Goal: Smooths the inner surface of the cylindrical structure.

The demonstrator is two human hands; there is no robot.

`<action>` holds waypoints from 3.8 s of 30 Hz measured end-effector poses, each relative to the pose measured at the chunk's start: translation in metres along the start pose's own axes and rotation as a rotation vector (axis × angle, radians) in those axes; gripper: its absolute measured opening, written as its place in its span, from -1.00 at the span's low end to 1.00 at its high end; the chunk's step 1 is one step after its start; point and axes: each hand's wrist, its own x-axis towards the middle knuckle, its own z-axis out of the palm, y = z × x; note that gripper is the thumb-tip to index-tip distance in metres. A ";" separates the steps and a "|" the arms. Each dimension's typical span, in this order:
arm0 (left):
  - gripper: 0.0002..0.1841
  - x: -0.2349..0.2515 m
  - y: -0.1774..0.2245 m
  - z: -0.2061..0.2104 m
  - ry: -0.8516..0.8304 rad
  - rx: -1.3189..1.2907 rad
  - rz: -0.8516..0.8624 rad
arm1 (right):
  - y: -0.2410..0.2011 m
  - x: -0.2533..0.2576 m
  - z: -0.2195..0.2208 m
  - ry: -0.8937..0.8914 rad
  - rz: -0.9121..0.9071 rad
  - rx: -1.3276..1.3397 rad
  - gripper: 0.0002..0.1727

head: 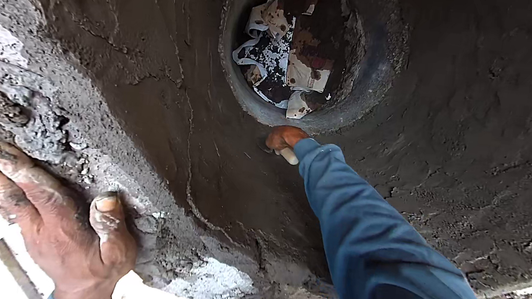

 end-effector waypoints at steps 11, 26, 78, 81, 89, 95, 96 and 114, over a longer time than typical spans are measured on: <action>0.12 0.003 0.006 0.000 0.019 -0.012 -0.006 | 0.038 -0.015 0.000 0.078 0.092 0.037 -0.55; 0.12 -0.008 -0.002 -0.001 -0.065 0.030 -0.083 | 0.034 0.015 0.010 -0.031 0.111 0.022 -0.63; 0.02 -0.011 0.007 0.002 -0.098 -0.030 -0.132 | 0.039 -0.209 0.053 -0.147 0.238 -0.115 -0.71; 0.03 -0.015 0.004 0.003 -0.119 -0.031 -0.152 | 0.063 -0.206 0.054 -0.178 0.339 -0.198 -0.63; 0.04 -0.019 0.005 0.003 -0.145 -0.031 -0.168 | 0.054 -0.212 0.033 -0.052 0.255 0.043 -0.69; 0.05 -0.019 0.004 0.002 -0.151 -0.038 -0.166 | 0.021 -0.191 0.034 -0.148 0.092 0.091 -0.68; 0.05 -0.021 0.003 0.003 -0.151 -0.041 -0.162 | 0.028 -0.192 0.038 -0.166 0.145 0.016 -0.66; -0.20 -0.028 0.000 0.007 -0.207 -0.137 -0.200 | 0.120 -0.196 0.060 -0.184 0.462 0.213 -0.69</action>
